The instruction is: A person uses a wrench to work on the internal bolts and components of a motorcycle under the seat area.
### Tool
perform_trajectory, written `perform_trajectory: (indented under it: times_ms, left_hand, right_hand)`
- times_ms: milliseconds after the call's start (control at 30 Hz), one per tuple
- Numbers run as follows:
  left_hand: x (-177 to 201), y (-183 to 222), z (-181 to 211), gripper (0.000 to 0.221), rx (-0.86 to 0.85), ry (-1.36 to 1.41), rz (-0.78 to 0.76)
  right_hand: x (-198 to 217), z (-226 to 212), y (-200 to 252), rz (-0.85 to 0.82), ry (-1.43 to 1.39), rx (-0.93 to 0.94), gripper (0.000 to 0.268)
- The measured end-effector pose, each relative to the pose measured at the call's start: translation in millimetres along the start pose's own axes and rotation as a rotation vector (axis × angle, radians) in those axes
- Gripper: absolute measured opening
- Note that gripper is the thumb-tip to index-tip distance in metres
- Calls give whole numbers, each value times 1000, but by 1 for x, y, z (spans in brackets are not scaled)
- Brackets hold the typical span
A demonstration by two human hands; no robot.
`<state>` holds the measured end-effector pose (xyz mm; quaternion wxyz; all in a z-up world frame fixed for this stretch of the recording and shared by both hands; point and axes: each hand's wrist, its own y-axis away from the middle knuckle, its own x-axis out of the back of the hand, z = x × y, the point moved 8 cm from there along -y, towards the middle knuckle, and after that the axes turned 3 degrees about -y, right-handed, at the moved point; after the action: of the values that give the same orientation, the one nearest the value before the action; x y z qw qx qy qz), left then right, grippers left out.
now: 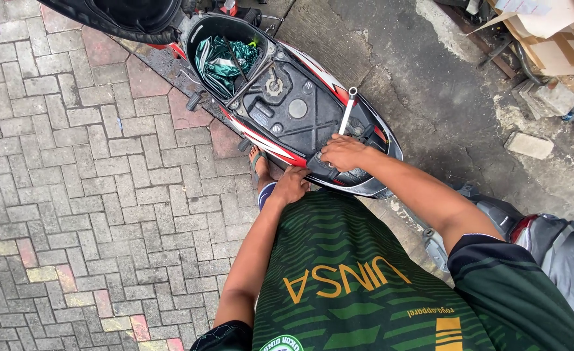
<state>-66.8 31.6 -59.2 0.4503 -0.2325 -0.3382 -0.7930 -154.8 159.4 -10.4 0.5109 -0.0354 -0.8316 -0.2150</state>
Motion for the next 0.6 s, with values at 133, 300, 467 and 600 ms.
perform_trajectory:
  times_ms: [133,300,467,600]
  left_hand:
    - [-4,-2,-3,44,-3,23,-2]
    - [-6,-5,-9,45,29,41,-37]
    - [10,-4,2,44,29,55,-68]
    - [19,-7,9,43,9,71,-73]
  right_hand:
    - [17,-10,2,13,42,35,8]
    - [-22,5,-6,83,120,-41,27]
    - [-33,13,-2,-41,-15,-293,32]
    - [-33,12,8,-75,-136,-439,52]
